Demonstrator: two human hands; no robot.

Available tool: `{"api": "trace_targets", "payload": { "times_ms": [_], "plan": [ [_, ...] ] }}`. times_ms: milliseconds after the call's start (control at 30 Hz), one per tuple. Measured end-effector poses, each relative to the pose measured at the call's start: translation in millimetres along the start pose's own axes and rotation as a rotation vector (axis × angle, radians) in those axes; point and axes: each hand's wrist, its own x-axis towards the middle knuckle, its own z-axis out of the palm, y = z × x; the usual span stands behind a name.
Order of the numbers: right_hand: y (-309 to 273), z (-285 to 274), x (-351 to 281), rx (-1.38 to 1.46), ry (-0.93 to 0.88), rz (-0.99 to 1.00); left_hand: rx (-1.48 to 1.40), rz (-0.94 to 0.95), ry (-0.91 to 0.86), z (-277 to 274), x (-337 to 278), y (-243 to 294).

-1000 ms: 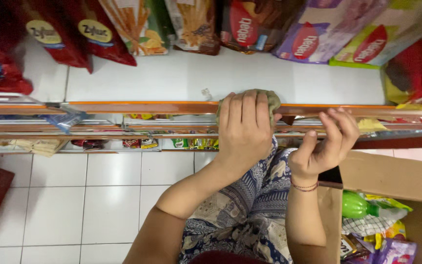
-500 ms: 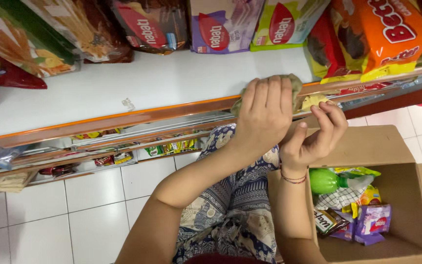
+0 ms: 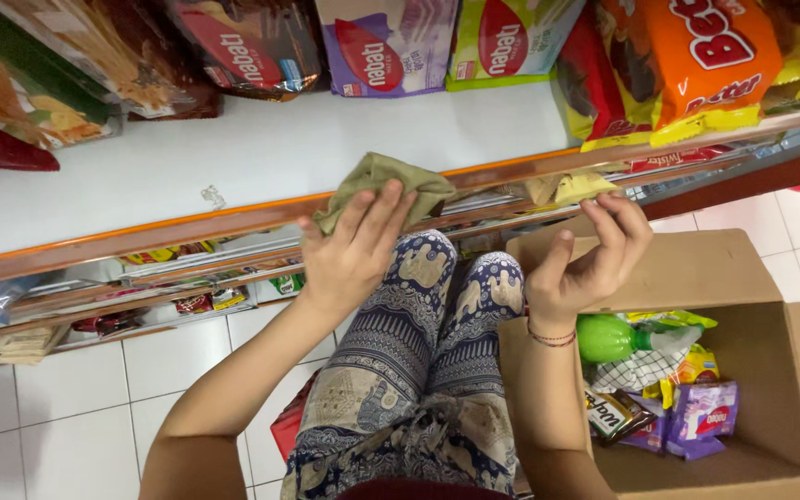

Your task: The person scans items with a handheld scanner, places them into a cardboard box, and uses a spray bottle and cloths to wipe down the retail shelves.

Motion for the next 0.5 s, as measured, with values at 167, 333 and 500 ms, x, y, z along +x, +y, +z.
{"api": "trace_targets", "payload": {
  "times_ms": [167, 333, 500],
  "plan": [
    [1, -8, -2, -0.009, 0.004, 0.016, -0.024, 0.005, 0.023, 8, 36, 48],
    [-5, -10, -3, -0.020, 0.009, 0.008, -0.043, 0.089, 0.110, 0, 99, 91],
    [-10, -4, 0, -0.106, -0.088, -0.016, -0.058, 0.106, 0.070, -4, 64, 55]
  ]
}}
